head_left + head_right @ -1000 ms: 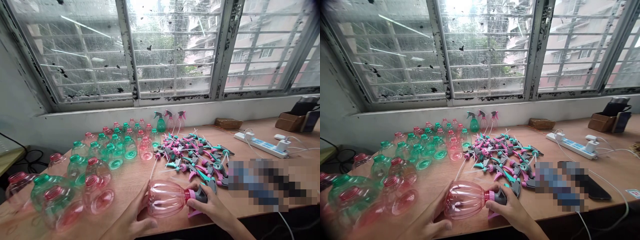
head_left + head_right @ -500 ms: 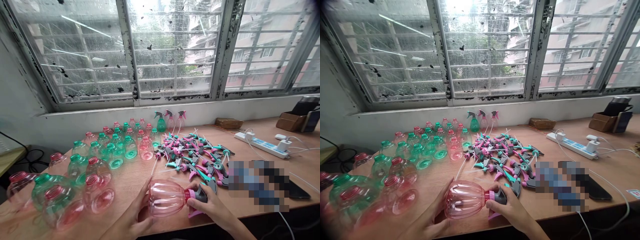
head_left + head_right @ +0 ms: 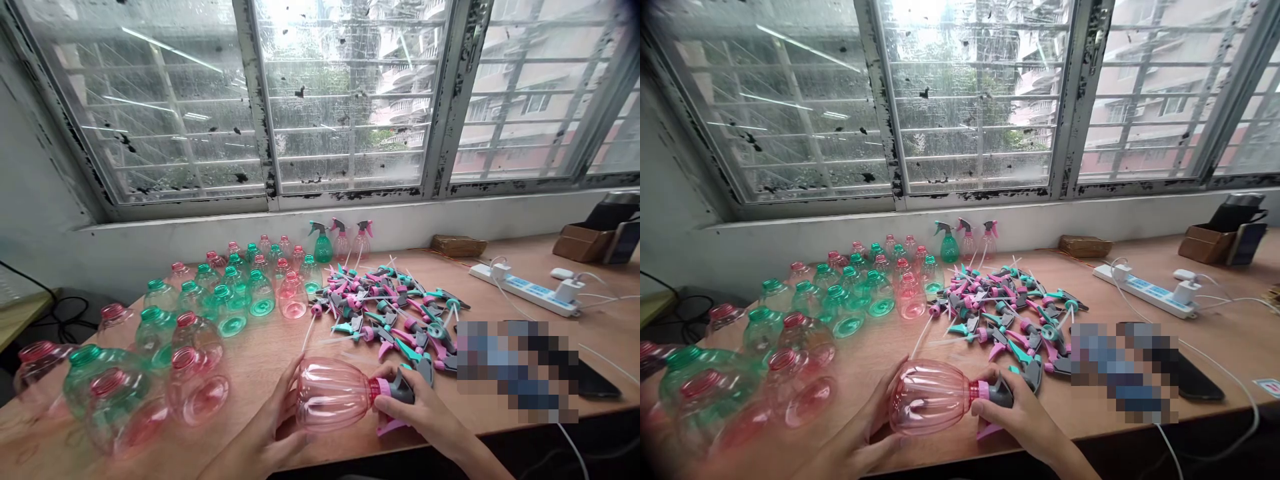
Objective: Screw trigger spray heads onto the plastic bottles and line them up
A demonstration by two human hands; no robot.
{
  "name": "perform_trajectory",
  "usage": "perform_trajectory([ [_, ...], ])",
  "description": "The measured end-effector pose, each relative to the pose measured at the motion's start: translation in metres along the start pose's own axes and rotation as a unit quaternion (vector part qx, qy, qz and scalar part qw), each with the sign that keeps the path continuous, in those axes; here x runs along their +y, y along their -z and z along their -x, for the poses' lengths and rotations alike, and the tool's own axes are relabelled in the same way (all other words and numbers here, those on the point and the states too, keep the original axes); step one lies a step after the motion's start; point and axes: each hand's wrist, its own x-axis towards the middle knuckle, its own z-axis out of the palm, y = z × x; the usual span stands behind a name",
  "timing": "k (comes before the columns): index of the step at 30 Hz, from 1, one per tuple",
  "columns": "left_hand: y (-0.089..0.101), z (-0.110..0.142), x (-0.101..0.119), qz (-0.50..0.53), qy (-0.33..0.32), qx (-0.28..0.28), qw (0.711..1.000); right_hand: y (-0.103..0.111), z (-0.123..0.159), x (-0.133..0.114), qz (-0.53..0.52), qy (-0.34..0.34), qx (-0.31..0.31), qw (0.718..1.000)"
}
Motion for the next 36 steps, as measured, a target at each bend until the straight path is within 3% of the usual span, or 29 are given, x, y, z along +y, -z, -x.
perform_trajectory([
  [10,0.0026,-0.0027,0.0069,-0.007,0.027,-0.03,0.999,-0.0007,0.0006,-0.004,-0.002,-0.008,0.009,1.0],
  [15,0.0023,0.0004,0.0007,-0.027,0.007,0.005,1.0,0.0005,-0.0005,-0.0018,-0.028,-0.023,-0.007,0.999],
  [31,0.0056,-0.0019,0.0045,-0.054,0.042,-0.021,0.997,-0.0023,0.0002,-0.0033,-0.001,-0.015,0.021,1.0],
  [36,0.0045,0.0008,0.0046,-0.075,0.02,-0.016,0.997,-0.0037,0.0012,-0.0057,0.004,-0.018,0.032,0.999],
])
